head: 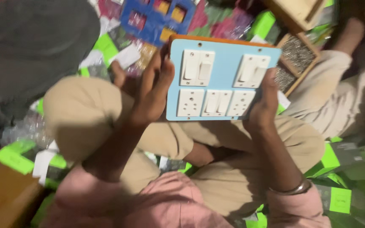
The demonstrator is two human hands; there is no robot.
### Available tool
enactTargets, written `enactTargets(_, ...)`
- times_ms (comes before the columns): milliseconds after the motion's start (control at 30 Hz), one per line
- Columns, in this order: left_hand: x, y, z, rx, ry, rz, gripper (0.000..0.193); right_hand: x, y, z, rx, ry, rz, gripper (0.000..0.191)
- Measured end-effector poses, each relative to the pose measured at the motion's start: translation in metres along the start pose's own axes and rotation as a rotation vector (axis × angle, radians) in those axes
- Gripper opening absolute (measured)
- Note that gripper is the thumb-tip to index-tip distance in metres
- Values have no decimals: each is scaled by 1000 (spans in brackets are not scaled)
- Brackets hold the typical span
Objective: The person sits cross-legged on the floor holding a mounting board and attaches white electrical switches and socket modules onto it, pressing and aligning each component by hand. They work through several boards, at one point fitting a blue board with sockets and switches, and take screws from a wooden compartment box nearby.
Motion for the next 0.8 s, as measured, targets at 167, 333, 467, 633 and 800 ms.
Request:
enactTargets(167,43,4,1,-118,-174,-82,57,-27,-39,-29,-195,68,71,61)
enactTargets(333,46,1,10,-305,-374,-380,60,-37,-41,-36,-241,-136,602,59)
enactTargets(467,29,13,10,-238,-239,-471,61,-36,-25,-28,-130,-93,314,57)
enactTargets(633,30,19,7,-238,-255,-499,61,-29,-16,-28,-102,-153,309,56)
enactTargets(800,24,17,7,-263,-171,-834,61,-44,-33,-32,-252,-116,482,54)
Point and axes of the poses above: each hand's wrist, its own z-axis away from the middle knuckle, its own y-axis out of the palm, x = y × z, the point moved 6 cm from there along -z, towards the middle knuckle, and after that the axes turned 12 degrees about -x, right-handed, at the moved point
